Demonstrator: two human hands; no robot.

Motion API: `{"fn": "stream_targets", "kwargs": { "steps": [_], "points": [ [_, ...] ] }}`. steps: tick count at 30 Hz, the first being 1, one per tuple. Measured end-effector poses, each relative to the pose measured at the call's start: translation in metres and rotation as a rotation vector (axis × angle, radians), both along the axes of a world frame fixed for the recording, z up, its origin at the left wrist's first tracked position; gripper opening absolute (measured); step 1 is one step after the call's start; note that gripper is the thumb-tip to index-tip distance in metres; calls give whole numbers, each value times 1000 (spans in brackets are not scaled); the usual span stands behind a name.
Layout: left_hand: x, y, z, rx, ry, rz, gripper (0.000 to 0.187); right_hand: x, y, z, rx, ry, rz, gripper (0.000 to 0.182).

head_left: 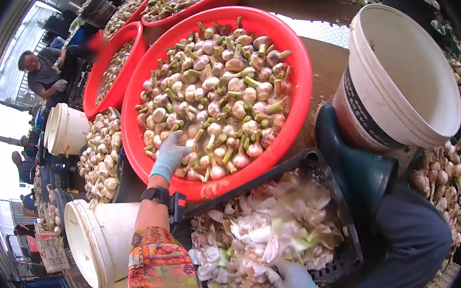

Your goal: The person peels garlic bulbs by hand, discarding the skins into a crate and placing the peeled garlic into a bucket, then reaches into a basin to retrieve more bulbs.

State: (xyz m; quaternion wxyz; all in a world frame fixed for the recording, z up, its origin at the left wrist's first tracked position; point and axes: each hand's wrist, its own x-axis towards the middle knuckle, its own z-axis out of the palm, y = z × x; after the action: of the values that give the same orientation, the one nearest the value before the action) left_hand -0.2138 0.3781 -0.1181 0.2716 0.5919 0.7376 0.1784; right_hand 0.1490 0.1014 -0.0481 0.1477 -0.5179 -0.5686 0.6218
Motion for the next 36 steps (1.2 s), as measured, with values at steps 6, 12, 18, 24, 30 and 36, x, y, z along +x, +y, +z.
{"fn": "stream_targets", "kwargs": {
  "steps": [6,12,18,24,30,36],
  "points": [
    [37,25,-4,-358,364,-62,62,-4,19,16,-105,140,-98,22],
    [56,-29,70,-146,-300,56,57,2,5,26,216,107,-136,18],
    [167,-196,144,90,-868,368,41,16,-3,54,342,227,-191,45],
    [224,-338,145,9,-959,555,43,12,-32,46,363,239,61,39],
    [228,-389,137,-7,-1156,727,39,-3,-67,67,313,397,175,27],
    [224,-399,133,29,-1193,779,37,-7,-73,55,185,282,167,25]
  ]
}}
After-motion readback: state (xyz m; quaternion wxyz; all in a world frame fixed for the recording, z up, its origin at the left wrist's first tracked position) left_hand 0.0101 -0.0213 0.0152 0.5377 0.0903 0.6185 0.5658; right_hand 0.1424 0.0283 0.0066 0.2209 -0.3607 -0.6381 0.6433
